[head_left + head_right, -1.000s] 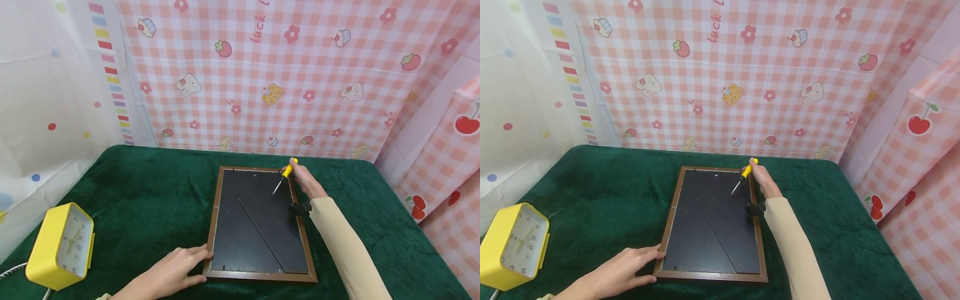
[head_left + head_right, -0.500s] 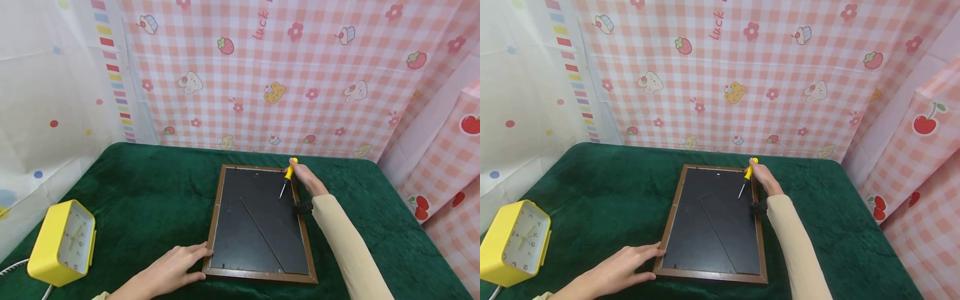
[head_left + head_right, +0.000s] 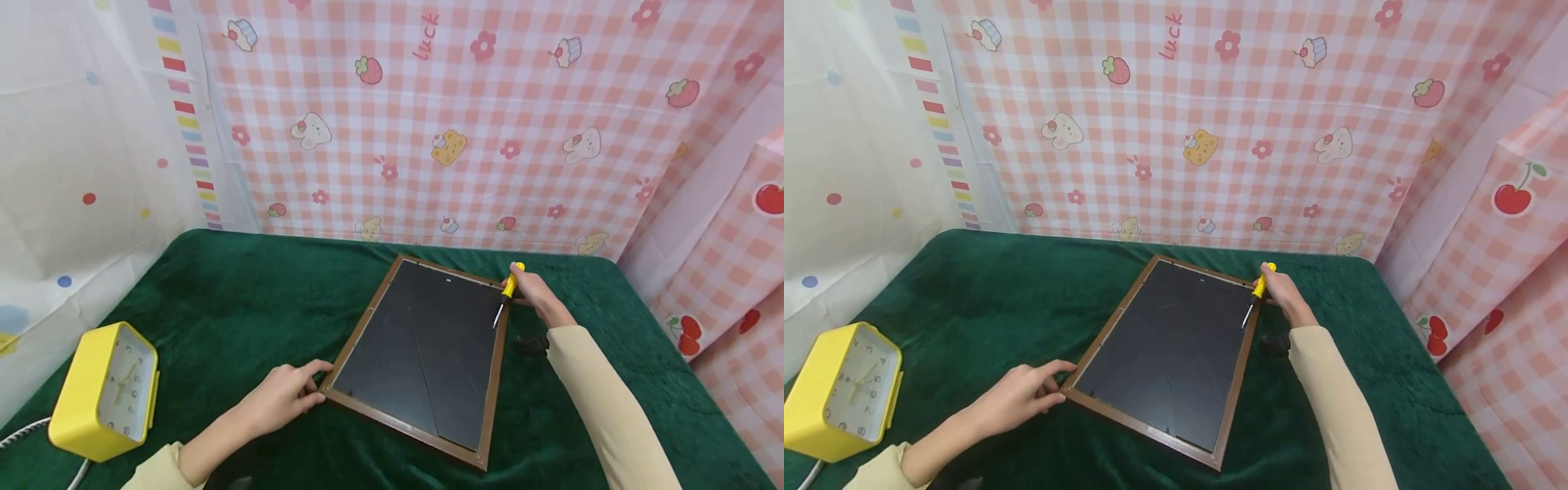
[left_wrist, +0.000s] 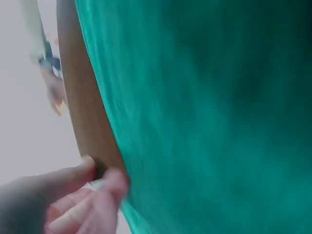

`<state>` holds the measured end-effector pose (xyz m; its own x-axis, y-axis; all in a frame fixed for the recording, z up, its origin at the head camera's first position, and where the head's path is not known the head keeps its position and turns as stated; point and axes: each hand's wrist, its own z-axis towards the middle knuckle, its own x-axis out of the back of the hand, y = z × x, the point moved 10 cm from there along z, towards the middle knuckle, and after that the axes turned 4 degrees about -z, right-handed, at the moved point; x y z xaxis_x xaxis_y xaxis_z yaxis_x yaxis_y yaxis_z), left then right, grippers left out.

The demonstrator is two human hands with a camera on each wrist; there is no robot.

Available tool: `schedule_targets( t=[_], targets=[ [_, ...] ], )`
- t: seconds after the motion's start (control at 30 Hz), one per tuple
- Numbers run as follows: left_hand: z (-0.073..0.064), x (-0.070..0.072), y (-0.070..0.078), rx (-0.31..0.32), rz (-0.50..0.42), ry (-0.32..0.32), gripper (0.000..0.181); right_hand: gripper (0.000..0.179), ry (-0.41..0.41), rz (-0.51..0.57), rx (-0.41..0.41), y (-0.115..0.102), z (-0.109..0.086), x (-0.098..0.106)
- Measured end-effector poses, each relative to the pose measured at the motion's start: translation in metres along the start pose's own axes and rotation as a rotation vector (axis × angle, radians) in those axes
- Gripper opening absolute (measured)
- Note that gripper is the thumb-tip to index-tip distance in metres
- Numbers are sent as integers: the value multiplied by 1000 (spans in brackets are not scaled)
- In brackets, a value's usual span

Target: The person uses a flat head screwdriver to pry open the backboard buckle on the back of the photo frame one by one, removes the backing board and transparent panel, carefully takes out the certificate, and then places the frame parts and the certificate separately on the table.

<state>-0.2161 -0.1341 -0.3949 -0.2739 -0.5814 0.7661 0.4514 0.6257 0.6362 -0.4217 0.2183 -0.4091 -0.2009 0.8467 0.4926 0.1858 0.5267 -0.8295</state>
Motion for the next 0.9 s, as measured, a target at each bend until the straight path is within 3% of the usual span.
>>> schedule_targets(
  t=[0.13,0.23,0.33,0.47,0.57,0.73,0.9],
  targets=[
    [11,9,-19,84,-130,66,38,64,-13,13,-6,14,-11,13],
    [17,16,-27,105,-139,112,31,64,-7,0,-10,22,-20,24],
    [23,17,-36,147,-174,117,25,64,-7,-23,1,28,-30,34],
    [26,11,-51,270,-398,87,29,62,-44,-57,19,32,-44,38],
    [25,8,-58,351,-580,105,36,59,-79,-100,21,33,-52,39],
    [29,12,-57,378,-707,146,48,57,-159,-183,9,39,-63,45],
    [40,12,-58,372,-823,171,64,53,-333,-140,0,48,-78,38]
  ],
)
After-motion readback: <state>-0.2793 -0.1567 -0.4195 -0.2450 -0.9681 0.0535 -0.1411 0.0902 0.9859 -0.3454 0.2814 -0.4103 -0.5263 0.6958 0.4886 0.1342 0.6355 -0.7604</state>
